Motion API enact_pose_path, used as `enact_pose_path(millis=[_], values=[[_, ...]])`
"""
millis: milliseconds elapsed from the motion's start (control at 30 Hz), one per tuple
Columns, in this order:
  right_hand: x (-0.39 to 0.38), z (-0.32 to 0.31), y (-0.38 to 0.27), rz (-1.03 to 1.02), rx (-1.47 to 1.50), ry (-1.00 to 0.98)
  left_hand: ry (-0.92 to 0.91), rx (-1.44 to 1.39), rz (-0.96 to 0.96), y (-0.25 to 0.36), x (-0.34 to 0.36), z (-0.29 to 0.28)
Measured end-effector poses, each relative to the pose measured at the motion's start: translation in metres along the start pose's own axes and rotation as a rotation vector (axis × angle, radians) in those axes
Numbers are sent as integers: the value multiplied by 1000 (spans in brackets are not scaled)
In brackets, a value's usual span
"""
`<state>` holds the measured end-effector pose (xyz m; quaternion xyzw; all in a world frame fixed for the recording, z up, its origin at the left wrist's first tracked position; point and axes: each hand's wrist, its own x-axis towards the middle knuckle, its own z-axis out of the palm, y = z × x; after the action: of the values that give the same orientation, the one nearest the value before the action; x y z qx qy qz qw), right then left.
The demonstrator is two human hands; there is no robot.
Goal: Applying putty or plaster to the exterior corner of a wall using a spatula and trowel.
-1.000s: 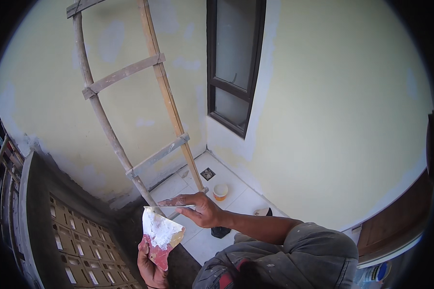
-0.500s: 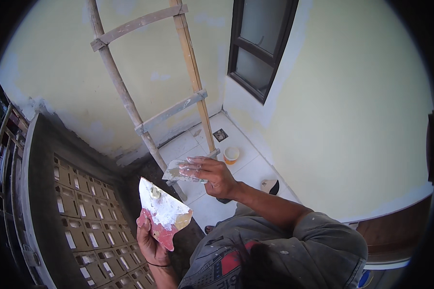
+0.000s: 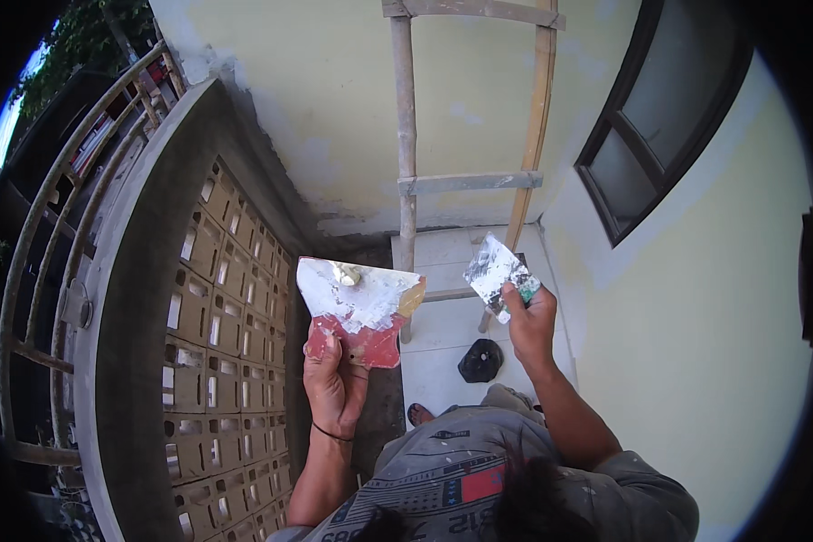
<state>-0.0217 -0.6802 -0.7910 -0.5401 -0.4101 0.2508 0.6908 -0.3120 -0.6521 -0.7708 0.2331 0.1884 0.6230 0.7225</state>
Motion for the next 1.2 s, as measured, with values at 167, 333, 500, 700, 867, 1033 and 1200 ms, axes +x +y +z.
enact_pose_path(millis=[167,333,500,700,867,1033,1200], values=[[-16,49,-62,655,683,-261,-175,521,337,-22,-8,-20],[-21,70,-52,812,719,-301,-365,1100,630,-18,-14,-27],[-26,64,-55,901,831,-374,-490,1357,606,-2,-27,-46],[-12,43,-102,768,911,-355,-211,1241,378,-28,-52,-99],[18,-7,-98,646,850,-219,172,80,198,-5,-41,-96],[62,-16,-93,519,809,-230,274,-175,179,16,-27,-130],[82,-7,-91,503,851,-172,249,-301,169,27,-40,-137]])
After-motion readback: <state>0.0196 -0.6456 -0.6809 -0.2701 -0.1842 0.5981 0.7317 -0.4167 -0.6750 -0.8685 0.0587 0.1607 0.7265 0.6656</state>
